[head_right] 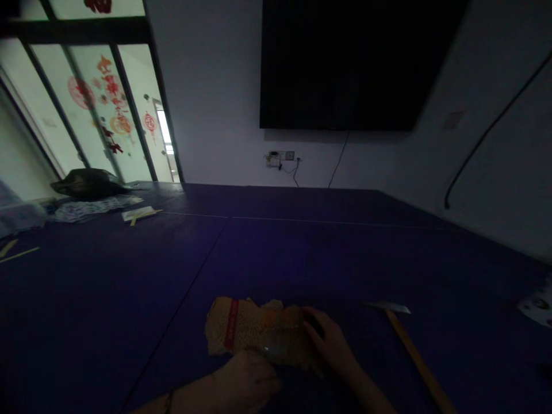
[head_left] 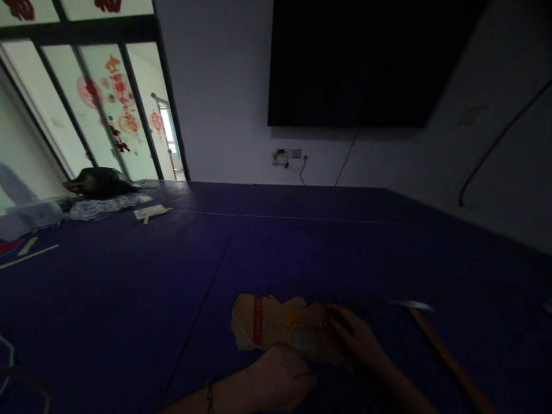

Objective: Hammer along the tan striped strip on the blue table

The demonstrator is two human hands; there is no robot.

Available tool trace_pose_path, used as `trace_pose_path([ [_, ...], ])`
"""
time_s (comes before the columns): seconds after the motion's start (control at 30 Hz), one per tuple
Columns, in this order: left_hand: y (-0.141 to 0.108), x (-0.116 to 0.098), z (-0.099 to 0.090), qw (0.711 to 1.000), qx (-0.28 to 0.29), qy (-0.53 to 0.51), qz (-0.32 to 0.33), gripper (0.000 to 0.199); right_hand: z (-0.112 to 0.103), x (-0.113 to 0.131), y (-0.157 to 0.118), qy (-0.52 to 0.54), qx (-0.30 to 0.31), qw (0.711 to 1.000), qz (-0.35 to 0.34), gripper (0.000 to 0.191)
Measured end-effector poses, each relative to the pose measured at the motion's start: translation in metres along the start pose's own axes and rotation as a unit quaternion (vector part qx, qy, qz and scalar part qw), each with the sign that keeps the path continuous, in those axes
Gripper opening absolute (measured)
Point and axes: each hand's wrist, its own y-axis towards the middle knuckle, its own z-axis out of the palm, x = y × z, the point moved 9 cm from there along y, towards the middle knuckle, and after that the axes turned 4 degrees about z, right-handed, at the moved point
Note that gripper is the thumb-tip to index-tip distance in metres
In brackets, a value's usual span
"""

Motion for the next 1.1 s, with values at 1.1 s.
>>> trace_pose_path([
  [1.1, -0.004, 0.004, -0.017, 0.998, -0.045, 0.006, -0.053, 0.014, 0.005, 0.005, -0.001, 0.010, 0.019, 0.999, -0.029, 0.035],
])
